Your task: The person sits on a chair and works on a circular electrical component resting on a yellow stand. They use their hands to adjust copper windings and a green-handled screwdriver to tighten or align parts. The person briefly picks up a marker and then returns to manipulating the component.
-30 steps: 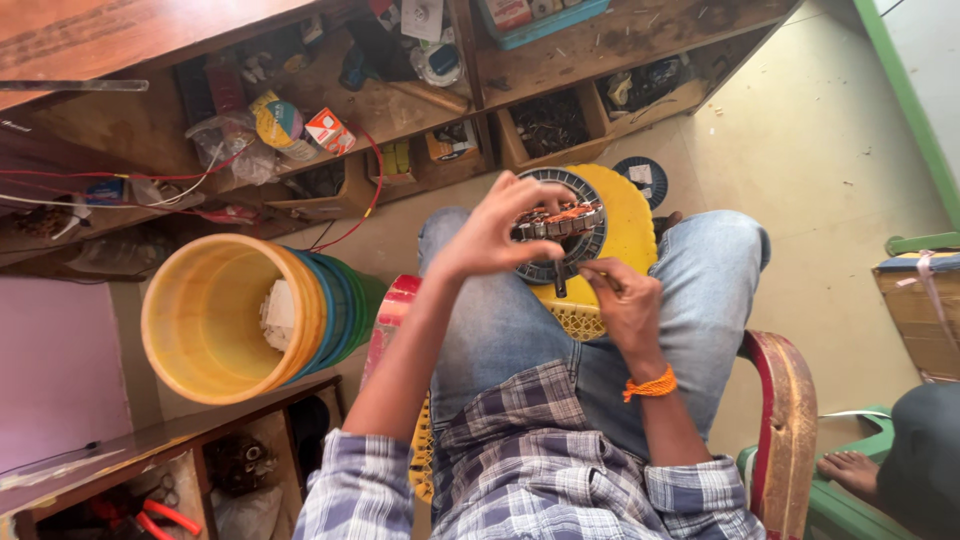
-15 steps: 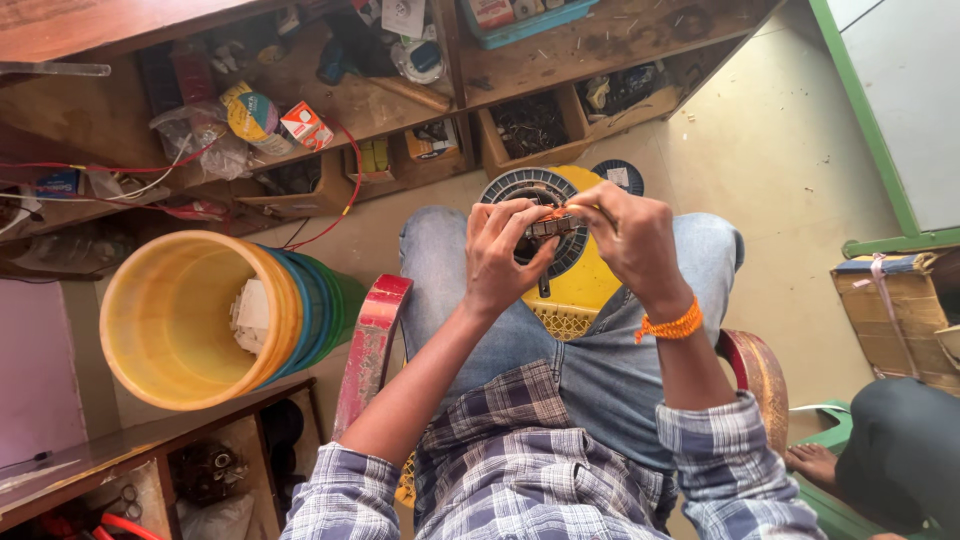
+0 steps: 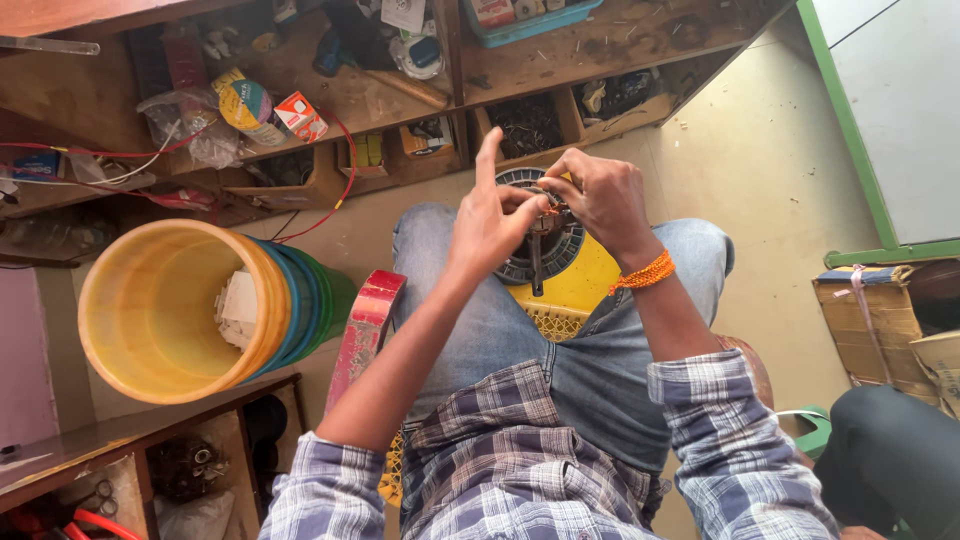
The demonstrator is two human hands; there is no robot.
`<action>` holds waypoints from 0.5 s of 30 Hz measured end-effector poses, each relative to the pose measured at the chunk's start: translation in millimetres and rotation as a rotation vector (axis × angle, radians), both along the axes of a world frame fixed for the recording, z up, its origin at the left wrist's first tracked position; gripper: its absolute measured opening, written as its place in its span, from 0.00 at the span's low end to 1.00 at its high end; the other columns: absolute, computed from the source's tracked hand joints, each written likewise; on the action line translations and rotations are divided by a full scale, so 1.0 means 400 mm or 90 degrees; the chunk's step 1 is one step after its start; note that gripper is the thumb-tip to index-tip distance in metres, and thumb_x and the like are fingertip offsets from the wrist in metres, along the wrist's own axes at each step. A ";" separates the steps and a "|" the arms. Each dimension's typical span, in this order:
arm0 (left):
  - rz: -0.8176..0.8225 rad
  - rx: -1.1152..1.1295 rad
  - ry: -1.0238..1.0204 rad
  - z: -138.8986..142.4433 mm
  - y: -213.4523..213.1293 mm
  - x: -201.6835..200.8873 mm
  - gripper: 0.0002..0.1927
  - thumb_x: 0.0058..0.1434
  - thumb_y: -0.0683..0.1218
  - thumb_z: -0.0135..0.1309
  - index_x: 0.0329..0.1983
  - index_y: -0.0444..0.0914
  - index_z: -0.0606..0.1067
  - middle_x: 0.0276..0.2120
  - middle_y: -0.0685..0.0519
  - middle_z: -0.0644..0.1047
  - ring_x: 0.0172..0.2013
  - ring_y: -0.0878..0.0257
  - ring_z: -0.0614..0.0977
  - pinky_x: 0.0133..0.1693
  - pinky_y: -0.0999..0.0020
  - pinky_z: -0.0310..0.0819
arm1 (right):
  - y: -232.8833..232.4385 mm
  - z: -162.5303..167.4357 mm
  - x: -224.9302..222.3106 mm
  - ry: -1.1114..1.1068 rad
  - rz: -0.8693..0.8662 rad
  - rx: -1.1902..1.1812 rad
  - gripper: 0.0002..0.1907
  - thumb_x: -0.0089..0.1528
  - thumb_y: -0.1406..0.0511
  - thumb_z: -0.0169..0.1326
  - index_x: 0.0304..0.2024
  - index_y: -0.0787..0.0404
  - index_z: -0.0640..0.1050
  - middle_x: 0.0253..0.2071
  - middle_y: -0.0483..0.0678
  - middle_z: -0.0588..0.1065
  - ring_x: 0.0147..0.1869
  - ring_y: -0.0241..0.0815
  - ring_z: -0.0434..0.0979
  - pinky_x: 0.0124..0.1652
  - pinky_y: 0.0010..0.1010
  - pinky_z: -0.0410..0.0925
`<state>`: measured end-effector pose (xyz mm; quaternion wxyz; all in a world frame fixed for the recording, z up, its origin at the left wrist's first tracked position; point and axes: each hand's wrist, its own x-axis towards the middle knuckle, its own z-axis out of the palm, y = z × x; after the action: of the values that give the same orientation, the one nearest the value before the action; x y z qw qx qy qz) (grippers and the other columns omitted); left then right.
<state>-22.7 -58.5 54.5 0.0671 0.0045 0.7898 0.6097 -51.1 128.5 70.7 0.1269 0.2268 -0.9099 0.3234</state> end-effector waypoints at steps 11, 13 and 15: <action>-0.279 0.374 -0.083 -0.028 -0.059 -0.088 0.55 0.62 0.38 0.61 0.80 0.49 0.37 0.36 0.51 0.81 0.41 0.68 0.80 0.48 0.70 0.76 | -0.011 0.019 0.050 -0.060 -0.102 -0.105 0.09 0.63 0.63 0.66 0.35 0.61 0.79 0.22 0.48 0.74 0.23 0.41 0.72 0.27 0.33 0.63; -0.313 0.324 -0.023 -0.026 -0.090 -0.083 0.53 0.64 0.37 0.61 0.81 0.48 0.39 0.37 0.53 0.81 0.41 0.69 0.79 0.46 0.72 0.73 | -0.016 0.024 0.098 -0.102 -0.079 -0.167 0.07 0.65 0.65 0.64 0.37 0.62 0.80 0.23 0.47 0.75 0.24 0.36 0.73 0.27 0.30 0.63; -0.318 0.221 0.056 -0.026 -0.108 -0.075 0.50 0.65 0.36 0.61 0.82 0.46 0.44 0.38 0.54 0.82 0.41 0.70 0.77 0.42 0.72 0.68 | -0.037 0.018 0.158 -0.089 -0.023 -0.232 0.06 0.65 0.66 0.62 0.38 0.62 0.79 0.29 0.45 0.79 0.28 0.29 0.76 0.28 0.26 0.66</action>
<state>-52.8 -101.6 44.1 0.1787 0.2361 0.6505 0.6994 12.3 113.8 77.7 0.1079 0.1609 -0.8466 0.4956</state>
